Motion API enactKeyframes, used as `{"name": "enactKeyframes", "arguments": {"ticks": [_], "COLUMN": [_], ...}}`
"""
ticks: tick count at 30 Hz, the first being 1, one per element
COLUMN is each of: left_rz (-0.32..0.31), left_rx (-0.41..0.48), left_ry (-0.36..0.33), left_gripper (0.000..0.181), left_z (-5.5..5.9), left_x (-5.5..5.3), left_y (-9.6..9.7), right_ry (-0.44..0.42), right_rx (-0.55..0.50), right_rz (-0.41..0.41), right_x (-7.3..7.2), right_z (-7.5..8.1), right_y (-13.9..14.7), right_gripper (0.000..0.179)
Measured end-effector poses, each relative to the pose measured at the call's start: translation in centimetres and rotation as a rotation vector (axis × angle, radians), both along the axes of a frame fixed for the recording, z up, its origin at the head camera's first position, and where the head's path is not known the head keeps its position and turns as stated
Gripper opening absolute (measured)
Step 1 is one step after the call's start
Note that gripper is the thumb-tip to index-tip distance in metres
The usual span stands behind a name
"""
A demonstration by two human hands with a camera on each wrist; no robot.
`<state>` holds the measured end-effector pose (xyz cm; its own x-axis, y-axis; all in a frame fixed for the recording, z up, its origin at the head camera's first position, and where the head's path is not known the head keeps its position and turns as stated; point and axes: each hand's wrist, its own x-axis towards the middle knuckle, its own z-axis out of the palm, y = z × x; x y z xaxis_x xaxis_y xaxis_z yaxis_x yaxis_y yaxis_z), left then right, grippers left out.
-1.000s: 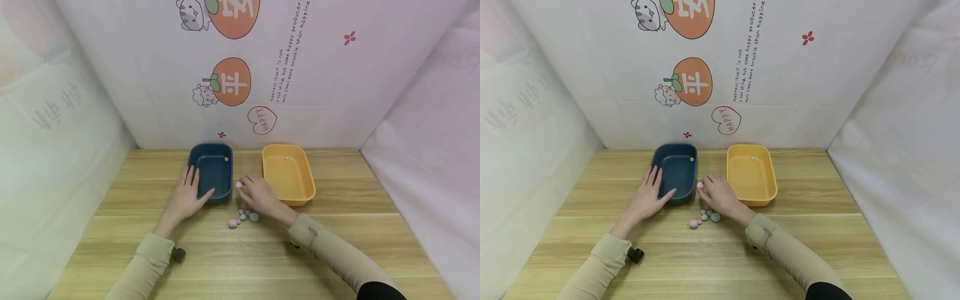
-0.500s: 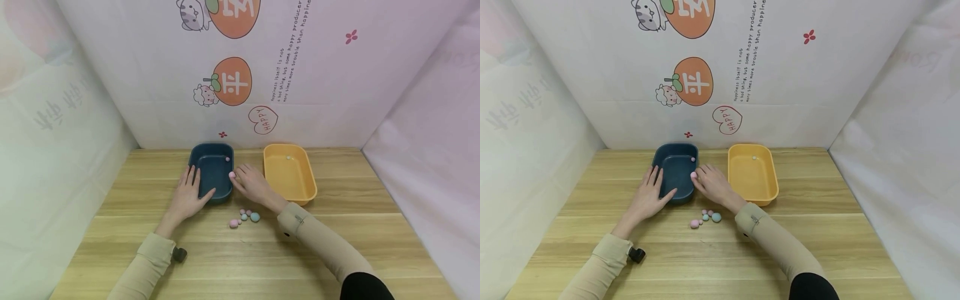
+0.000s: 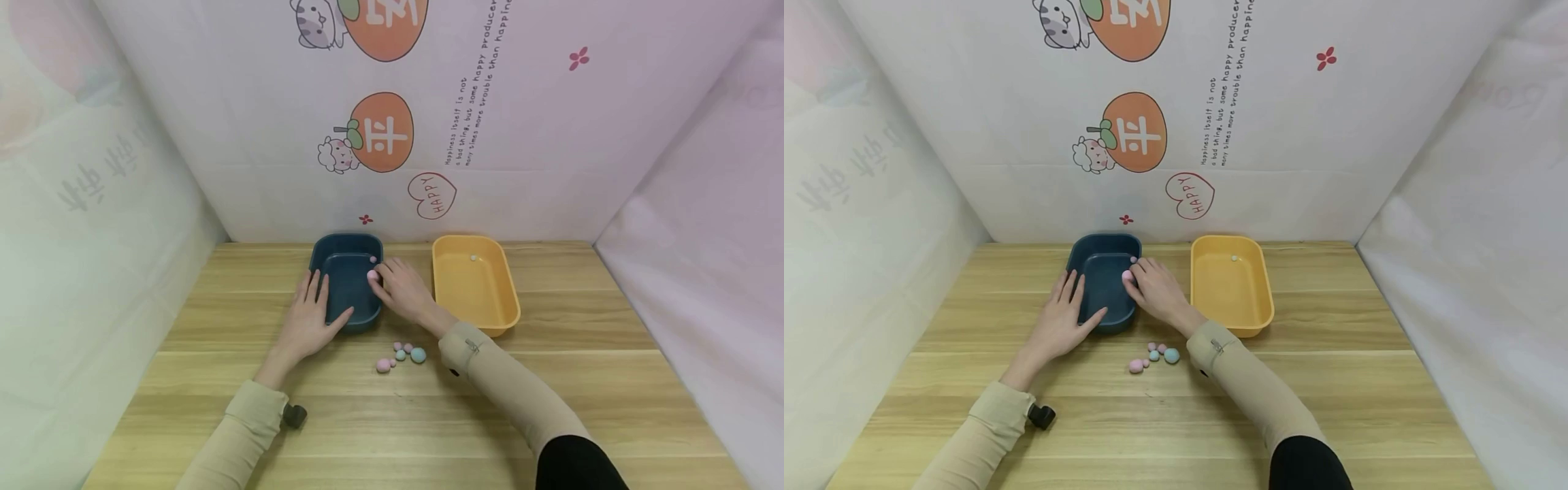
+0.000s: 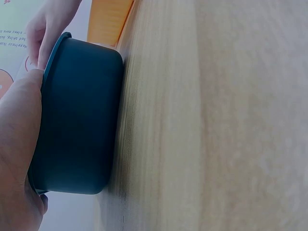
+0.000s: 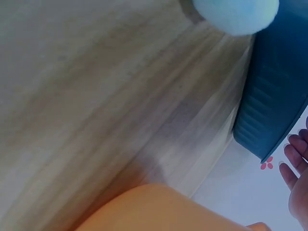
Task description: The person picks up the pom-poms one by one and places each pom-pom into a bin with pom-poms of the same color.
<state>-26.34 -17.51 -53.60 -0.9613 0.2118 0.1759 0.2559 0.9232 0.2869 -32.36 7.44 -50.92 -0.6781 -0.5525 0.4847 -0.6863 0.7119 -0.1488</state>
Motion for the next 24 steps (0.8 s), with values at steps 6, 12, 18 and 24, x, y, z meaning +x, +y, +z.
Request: {"name": "enactKeyframes", "arguments": {"ticks": [6, 12, 18, 24], "left_rz": [0.001, -0.003, 0.001, 0.001], "left_rx": [-0.001, 0.003, 0.009, 0.014], "left_ry": [0.003, 0.005, 0.015, 0.006], "left_gripper": [0.105, 0.105, 0.105, 0.105], "left_z": [0.0, -0.1, -0.3, -0.2], "left_x": [0.0, 0.1, 0.0, 0.0], "left_y": [-0.1, 0.0, -0.1, -0.2], "right_ry": [-0.098, -0.285, -0.357, -0.38], "right_rx": [-0.052, -0.238, -0.293, -0.312], "right_rz": [-0.024, -0.053, -0.081, -0.093], "right_x": [-0.9, -1.7, -2.3, -2.9], "right_z": [0.1, 0.2, 0.1, 0.0], "right_y": [-1.0, -2.2, -2.9, -3.5], "right_gripper": [0.038, 0.031, 0.031, 0.033]}}
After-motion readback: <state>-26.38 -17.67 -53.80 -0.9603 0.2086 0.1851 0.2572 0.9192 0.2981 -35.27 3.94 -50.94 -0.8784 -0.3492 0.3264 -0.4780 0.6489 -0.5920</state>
